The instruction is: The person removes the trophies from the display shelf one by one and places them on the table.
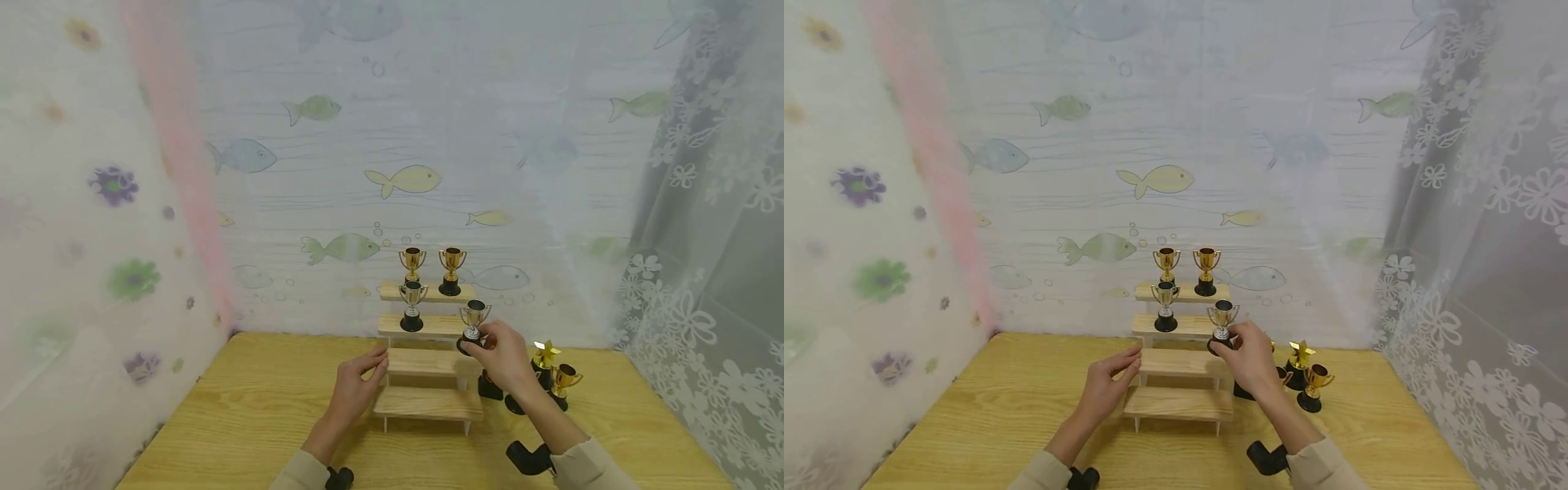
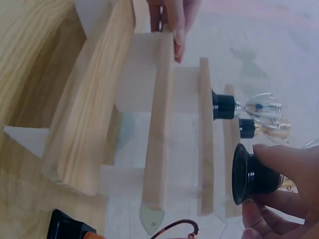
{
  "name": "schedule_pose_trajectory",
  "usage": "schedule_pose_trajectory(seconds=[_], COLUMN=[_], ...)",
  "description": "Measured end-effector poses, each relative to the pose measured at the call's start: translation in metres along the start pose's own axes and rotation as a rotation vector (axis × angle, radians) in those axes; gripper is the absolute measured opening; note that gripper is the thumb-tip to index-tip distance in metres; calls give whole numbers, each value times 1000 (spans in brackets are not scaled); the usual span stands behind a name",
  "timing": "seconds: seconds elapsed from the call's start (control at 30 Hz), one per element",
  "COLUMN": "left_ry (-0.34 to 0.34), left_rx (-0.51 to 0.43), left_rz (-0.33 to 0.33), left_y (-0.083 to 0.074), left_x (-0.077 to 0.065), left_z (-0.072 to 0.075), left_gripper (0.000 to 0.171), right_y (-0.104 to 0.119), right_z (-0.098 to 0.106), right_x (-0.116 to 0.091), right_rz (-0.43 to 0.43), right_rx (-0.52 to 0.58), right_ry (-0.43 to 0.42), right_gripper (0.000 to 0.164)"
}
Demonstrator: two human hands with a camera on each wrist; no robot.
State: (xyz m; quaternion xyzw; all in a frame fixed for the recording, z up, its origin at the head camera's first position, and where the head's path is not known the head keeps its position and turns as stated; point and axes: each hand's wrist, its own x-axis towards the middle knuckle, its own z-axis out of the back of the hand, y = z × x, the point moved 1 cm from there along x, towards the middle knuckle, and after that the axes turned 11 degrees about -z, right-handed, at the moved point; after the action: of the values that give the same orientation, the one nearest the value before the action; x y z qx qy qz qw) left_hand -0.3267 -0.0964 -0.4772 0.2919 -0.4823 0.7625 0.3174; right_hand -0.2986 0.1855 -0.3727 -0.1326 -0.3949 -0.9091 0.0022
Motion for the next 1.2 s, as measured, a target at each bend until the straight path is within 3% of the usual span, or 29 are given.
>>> schedule_pose_trajectory(seconds=[0.6, 1.2], left_ry=[-15, -13], left_rx=[21, 14], left_rz=[6, 6], left_y=[0, 4], left_x=[2, 0], left_z=[0, -1], left_gripper=[24, 24], right_y=[-35, -73], right_z=[10, -4], right_x=[-33, -45], right_rz=[-102, -160], right_rx=[-38, -53], right_ry=[76, 81], right_gripper=[36, 29])
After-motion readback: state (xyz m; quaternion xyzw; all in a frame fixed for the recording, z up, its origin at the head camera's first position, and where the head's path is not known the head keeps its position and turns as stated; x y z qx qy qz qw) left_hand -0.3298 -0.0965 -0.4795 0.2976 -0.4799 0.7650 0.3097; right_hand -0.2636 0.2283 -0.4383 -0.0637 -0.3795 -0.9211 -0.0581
